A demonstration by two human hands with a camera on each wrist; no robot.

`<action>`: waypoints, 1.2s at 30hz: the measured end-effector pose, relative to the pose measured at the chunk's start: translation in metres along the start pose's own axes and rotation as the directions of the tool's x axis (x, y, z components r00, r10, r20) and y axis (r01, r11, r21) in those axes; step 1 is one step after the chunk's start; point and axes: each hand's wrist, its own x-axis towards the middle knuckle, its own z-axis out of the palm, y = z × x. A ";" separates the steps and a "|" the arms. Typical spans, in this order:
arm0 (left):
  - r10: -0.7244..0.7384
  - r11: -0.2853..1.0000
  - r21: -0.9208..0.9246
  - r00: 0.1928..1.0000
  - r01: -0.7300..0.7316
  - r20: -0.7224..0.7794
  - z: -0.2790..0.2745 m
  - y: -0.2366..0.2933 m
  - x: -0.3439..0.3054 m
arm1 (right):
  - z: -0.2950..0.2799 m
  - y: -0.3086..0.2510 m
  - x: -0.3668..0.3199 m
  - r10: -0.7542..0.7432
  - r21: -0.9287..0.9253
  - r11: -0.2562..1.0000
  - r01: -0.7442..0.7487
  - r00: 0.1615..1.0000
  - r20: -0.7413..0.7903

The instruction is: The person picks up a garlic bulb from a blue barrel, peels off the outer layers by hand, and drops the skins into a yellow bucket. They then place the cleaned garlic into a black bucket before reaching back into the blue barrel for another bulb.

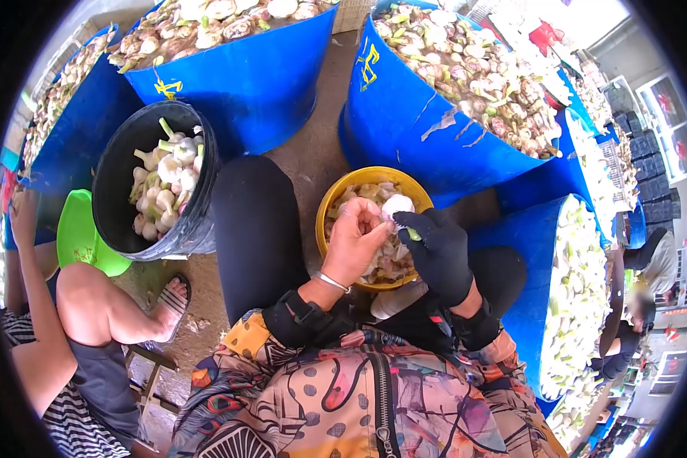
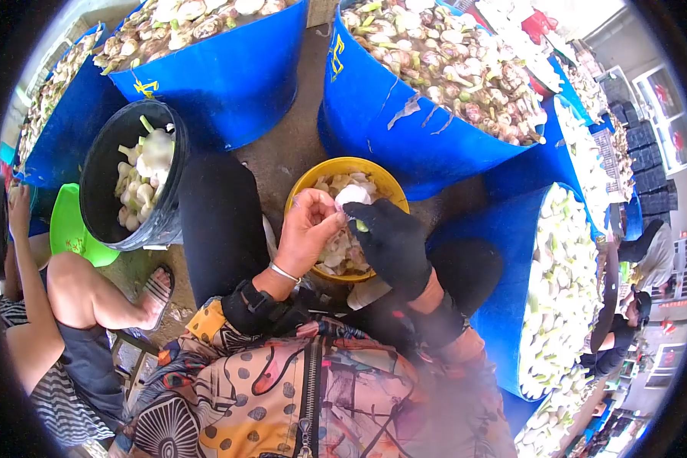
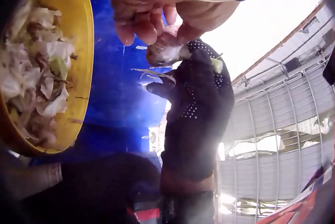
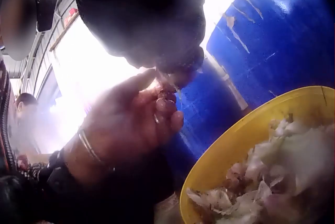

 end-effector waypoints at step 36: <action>-0.227 0.938 -0.264 0.973 0.226 0.025 -0.012 -0.019 -0.005 | 0.006 -0.006 -0.021 0.431 0.585 0.762 -0.278 0.892 -0.139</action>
